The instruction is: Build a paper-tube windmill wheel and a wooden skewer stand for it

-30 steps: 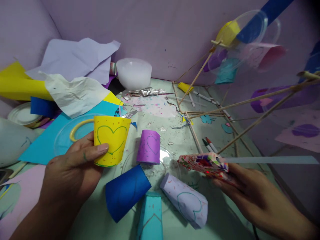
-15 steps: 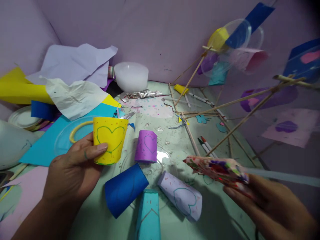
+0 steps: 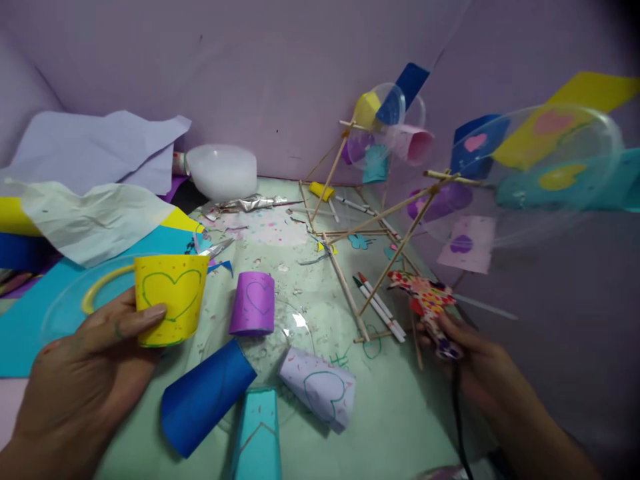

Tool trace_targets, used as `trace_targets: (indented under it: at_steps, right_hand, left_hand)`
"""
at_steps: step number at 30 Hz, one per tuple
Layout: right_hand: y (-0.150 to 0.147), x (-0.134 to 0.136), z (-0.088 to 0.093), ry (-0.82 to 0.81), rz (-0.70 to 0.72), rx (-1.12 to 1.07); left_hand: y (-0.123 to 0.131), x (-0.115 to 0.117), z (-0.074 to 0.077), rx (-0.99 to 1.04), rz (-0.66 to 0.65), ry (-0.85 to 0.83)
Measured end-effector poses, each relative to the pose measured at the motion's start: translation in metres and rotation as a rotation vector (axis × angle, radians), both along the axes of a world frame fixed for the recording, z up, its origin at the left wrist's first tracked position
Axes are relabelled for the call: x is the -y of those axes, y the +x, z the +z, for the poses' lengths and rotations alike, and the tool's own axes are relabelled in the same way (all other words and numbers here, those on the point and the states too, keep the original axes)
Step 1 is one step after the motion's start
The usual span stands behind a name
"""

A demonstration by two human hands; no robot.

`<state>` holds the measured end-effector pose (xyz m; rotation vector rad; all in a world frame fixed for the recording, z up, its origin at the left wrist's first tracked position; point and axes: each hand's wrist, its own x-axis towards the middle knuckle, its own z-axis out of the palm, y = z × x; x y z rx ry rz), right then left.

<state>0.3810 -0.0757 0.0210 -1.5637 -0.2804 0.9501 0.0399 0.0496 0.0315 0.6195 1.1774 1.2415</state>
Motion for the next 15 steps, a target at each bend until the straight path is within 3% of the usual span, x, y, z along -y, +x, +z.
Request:
trace_targets:
  at_steps: [3,7,12,15]
  right_hand:
    - [0.008,-0.015,-0.004,-0.027,0.004,-0.122]
    - [0.018,-0.025,0.001,-0.051,0.059,-0.03]
    - [0.012,-0.002,0.017,-0.209,0.088,0.488]
    - [-0.012,0.014,0.032,-0.171,0.227,0.743]
  left_hand:
    - [0.0,0.003,0.002,-0.041,-0.015,-0.006]
    - [0.004,0.007,0.008,-0.064,-0.064,0.016]
    - [0.006,0.015,0.016,-0.089,-0.207,0.085]
    - [0.005,0.025,0.017,-0.173,-0.298,0.141]
